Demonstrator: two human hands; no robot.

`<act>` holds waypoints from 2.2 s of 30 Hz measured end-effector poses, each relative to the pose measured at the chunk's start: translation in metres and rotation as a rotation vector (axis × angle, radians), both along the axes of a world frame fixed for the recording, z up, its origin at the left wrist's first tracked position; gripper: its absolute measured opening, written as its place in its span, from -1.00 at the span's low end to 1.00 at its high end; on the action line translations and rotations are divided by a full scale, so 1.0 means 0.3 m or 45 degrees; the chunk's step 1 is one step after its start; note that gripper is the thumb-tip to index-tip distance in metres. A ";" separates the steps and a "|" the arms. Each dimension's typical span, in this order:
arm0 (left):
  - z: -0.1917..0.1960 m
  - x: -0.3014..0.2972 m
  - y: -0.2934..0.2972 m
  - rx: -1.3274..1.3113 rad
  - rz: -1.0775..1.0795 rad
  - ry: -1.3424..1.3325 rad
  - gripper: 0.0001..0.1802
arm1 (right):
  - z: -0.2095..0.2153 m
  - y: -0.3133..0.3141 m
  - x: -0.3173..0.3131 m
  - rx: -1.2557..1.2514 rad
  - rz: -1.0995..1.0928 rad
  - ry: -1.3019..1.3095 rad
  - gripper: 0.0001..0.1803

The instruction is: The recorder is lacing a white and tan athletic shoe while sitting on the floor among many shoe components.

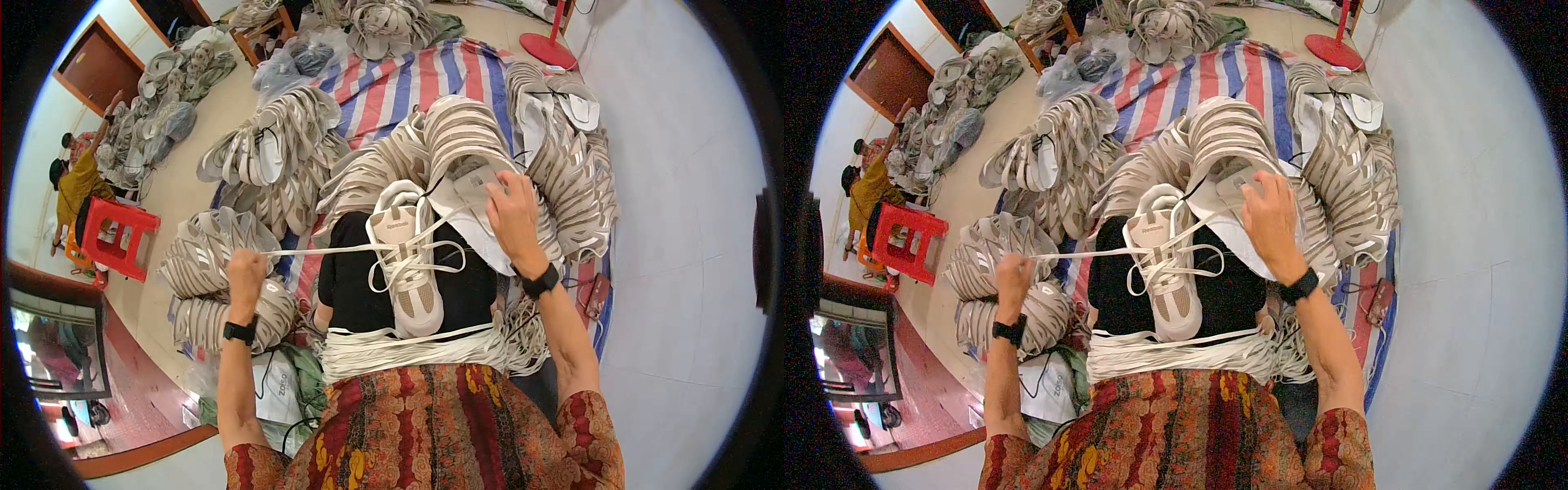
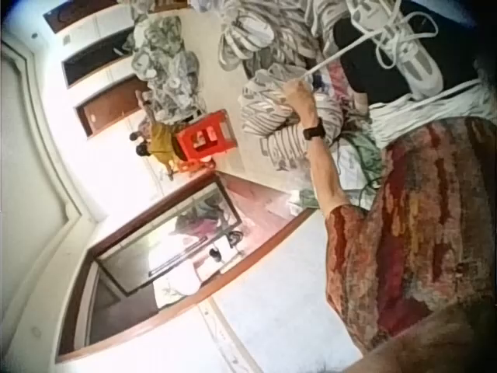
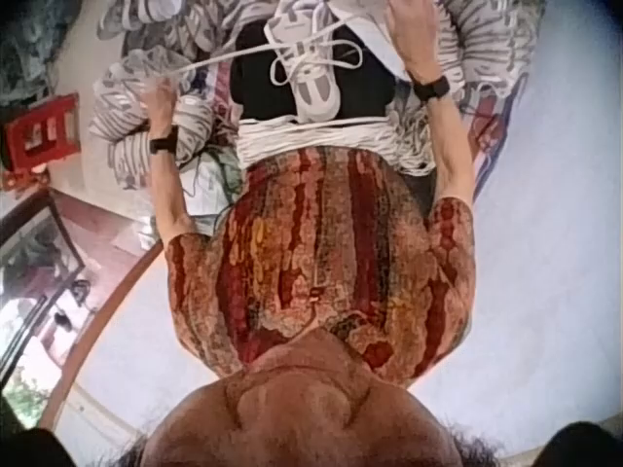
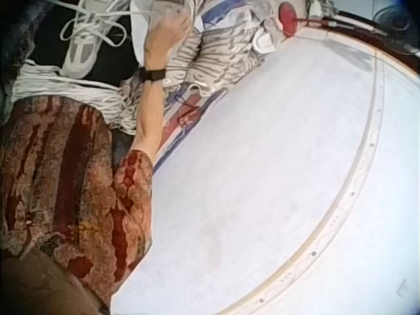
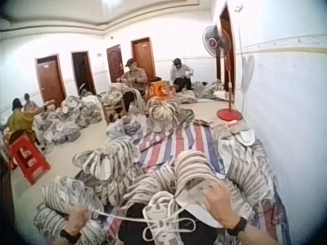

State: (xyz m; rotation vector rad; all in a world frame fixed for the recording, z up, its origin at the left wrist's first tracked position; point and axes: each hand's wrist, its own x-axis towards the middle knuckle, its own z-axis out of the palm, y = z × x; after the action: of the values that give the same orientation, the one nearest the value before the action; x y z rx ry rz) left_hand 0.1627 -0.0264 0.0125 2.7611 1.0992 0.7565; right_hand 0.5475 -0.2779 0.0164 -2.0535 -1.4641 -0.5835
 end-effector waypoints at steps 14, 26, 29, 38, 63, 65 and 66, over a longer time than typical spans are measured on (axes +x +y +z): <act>-0.032 0.430 -0.244 -1.643 -0.467 -0.630 -0.84 | 0.120 -0.121 -0.196 -0.250 0.683 1.739 -0.44; 0.031 0.224 -0.085 -1.907 -0.146 -1.398 -0.77 | -0.006 -0.006 -0.195 -0.168 0.703 0.355 -0.77; 0.014 0.215 -0.103 -1.904 -0.110 -1.320 -0.79 | -0.017 0.007 -0.221 -0.045 0.583 0.251 -0.83; 0.003 0.219 -0.157 -1.991 -0.065 -1.218 -0.82 | -0.028 0.051 -0.258 0.100 0.344 0.267 -0.87; -0.069 0.415 -0.384 -0.917 -0.500 -0.339 -0.88 | -0.011 0.136 -0.269 -0.411 0.481 0.117 -0.87; -0.075 0.430 -0.368 -0.862 -0.531 -0.331 -0.89 | 0.003 0.117 -0.233 -0.240 0.462 -0.007 -0.90; -0.077 0.433 -0.365 -0.820 -0.571 -0.284 -0.90 | 0.009 0.100 -0.205 -0.171 0.276 -0.020 -0.89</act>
State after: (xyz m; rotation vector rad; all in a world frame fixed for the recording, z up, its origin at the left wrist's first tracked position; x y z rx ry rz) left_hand 0.2926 -0.1358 -0.0106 2.1804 0.5185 0.5125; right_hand 0.4859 -0.2480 0.0192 -1.9569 -1.7497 -0.4250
